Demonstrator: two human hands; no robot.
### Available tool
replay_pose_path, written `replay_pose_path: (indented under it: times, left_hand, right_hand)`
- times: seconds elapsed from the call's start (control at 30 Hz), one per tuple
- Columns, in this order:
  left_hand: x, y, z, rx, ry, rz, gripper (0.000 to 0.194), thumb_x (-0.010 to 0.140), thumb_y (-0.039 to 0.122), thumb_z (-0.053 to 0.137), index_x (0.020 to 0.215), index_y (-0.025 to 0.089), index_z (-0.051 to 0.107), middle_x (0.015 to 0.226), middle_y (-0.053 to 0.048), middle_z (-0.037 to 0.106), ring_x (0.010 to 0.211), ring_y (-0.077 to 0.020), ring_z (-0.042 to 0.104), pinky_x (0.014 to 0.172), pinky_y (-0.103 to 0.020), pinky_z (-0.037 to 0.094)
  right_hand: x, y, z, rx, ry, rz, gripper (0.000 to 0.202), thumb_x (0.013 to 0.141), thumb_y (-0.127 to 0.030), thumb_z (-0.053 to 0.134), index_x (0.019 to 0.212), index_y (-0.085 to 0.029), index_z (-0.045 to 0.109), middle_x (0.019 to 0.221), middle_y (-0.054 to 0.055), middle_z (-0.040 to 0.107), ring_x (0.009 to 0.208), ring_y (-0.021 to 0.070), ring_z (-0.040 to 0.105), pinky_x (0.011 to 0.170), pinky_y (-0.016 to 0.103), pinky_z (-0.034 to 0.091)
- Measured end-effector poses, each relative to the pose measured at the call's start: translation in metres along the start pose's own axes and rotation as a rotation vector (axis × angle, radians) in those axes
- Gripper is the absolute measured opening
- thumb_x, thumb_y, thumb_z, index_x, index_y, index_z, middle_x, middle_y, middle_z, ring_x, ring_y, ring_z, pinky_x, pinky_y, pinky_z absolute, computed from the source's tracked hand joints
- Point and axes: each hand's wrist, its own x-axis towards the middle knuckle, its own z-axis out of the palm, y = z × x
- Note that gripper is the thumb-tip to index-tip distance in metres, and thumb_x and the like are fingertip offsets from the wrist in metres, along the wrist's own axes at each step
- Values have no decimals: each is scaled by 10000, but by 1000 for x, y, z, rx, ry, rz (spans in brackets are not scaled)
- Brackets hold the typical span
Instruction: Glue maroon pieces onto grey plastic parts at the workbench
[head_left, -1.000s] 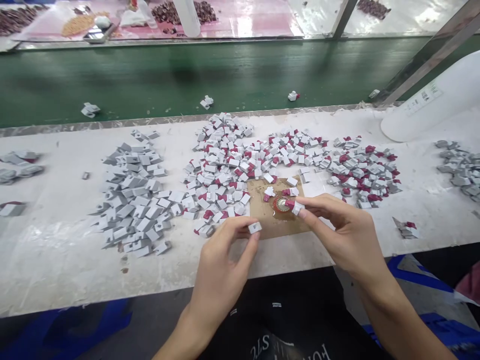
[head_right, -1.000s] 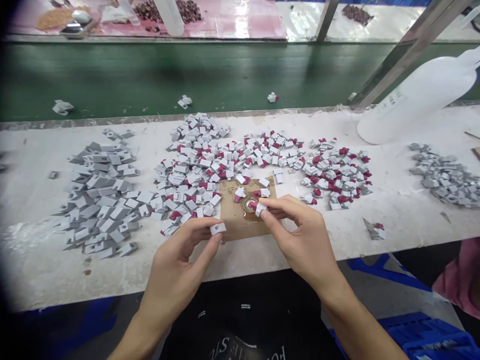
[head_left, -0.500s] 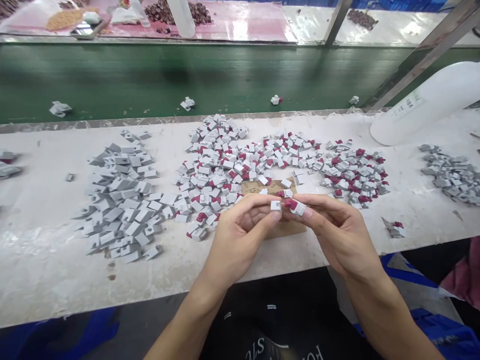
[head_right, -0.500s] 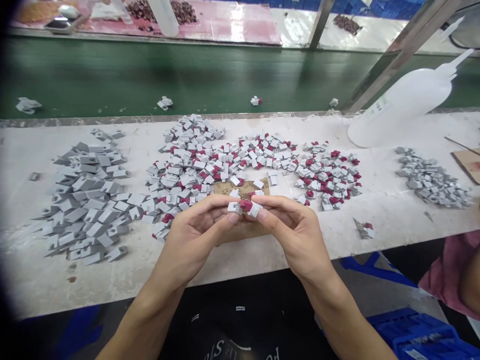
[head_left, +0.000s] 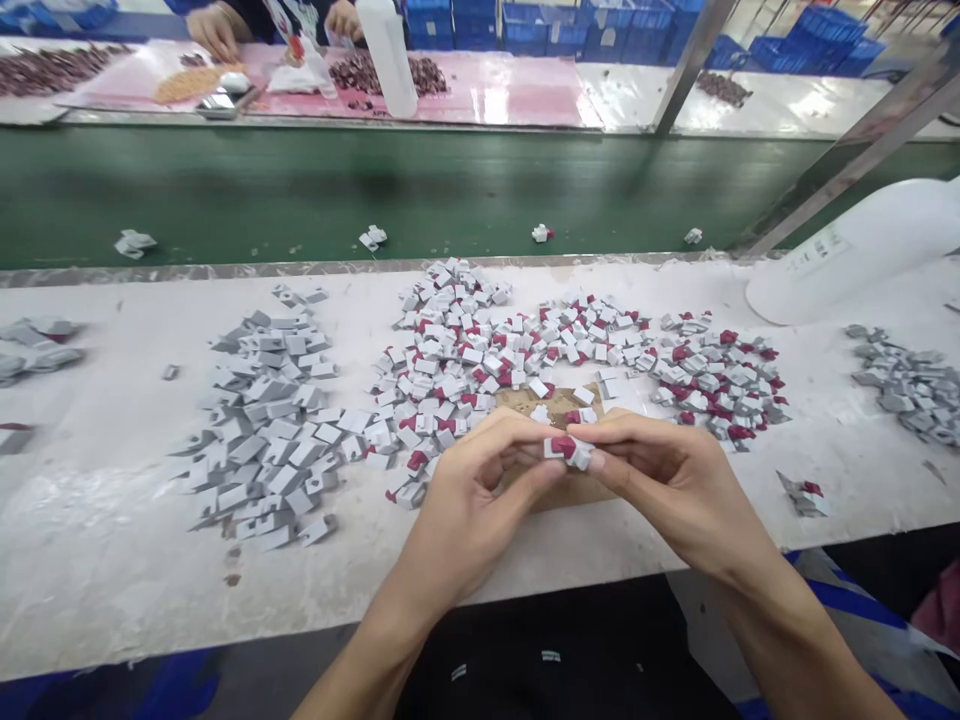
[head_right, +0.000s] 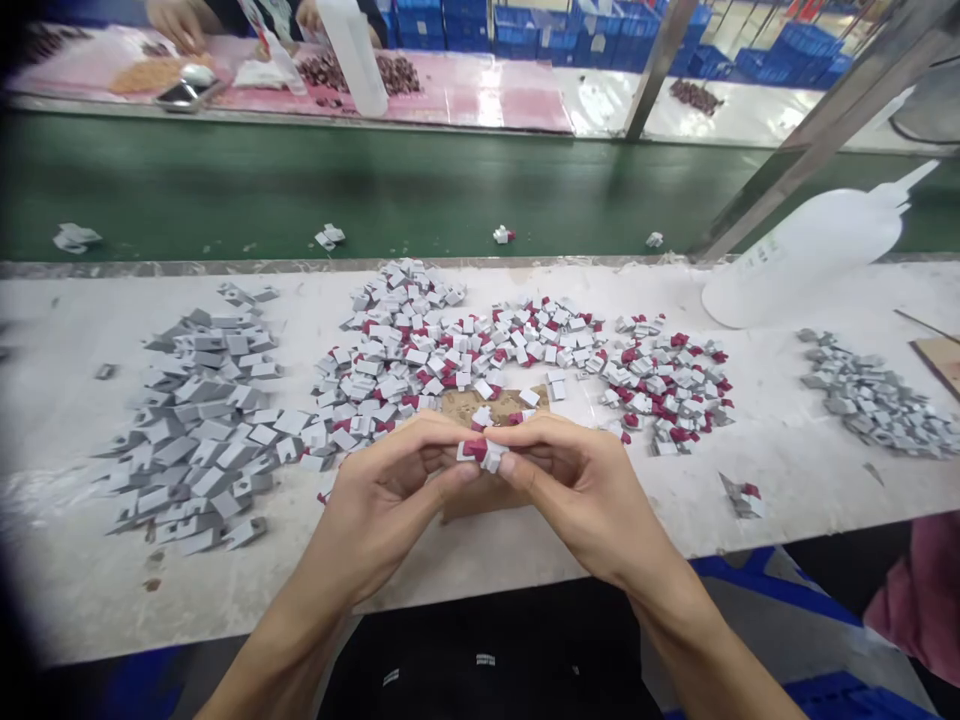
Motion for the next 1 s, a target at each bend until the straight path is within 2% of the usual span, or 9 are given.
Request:
replay_pose_path:
  times: [0.2,0.3,0.4,0.5,0.6,0.7,0.8,0.9,1.0]
  left_hand:
    - [4,12,-37,62,160,-60,166,1041,350,820,1192,283,827,1068,-69,826,966,-255,819,853,-379,735]
    - [7,21,-54,180,310,-24,178,1005,373,841,1160,284,827,987,-49,794,900,-229,800,768,-325,703]
    - [15,29,-61,196,338,-4,145,994,362,826,1100,269,796,955,-44,782,846,-215,787,731,-321,684]
    - [32,37,-59,179,256,-13,138,996,344,797,1082,246,752,941,-44,785,845,-217,789,748,-345,685]
    - [66,47,-56,266,207,-20,83,1000,266,765,1050,221,716,966,-48,797,904,-220,804,800,-356,685]
    - [120,53,-57,417,221,-62,63,1034,163,729,1080,190,695,1058,-74,815,899,-205,809,833,-366,682]
    - [190,48,-55,502,237,-106,113,1066,115,722,1175,144,717,1191,-118,816,982,-217,811,905,-391,686]
    - [258,34,-44,587,207,-177,274,1099,272,794,1341,153,745,1355,-126,785,1170,-268,790,1019,-475,692]
    - [303,21,-28,661,145,-259,418,1112,420,799,1457,196,731,1472,-132,746,1253,-299,771,1056,-525,690]
  right_hand:
    - [81,-31,8,-254,-354,37,278,1043,-254,796,1286,-308,920,1183,46,916,932,222,869,798,360,749]
    - [158,-41,14,-665,-185,-30,371,1080,-157,696,1383,-279,872,1428,76,856,1053,238,849,936,415,731]
    - [236,-34,21,-843,28,-36,395,1124,-114,635,1482,-189,785,1637,178,706,1401,327,728,1222,565,598]
    - [287,-21,28,-906,61,1,417,1125,-368,787,1508,-218,725,1613,150,688,1399,336,717,1169,592,631]
    - [307,-14,28,-917,51,49,421,1123,-440,796,1480,-226,730,1525,130,730,1285,300,764,1077,529,679]
    - [297,-18,14,-897,97,80,431,1120,-438,801,1479,-213,724,1509,128,734,1275,300,769,1065,531,684]
    - [257,-28,-16,-858,168,75,359,1114,-379,802,1417,-189,771,1409,123,796,1199,286,798,1048,510,683]
    - [184,-31,-45,-798,176,44,220,1036,-310,818,1198,-182,894,1146,112,890,989,283,835,941,449,682]
    - [94,-19,-54,-726,169,9,311,968,-536,874,1025,-232,902,909,81,867,800,288,826,689,394,676]
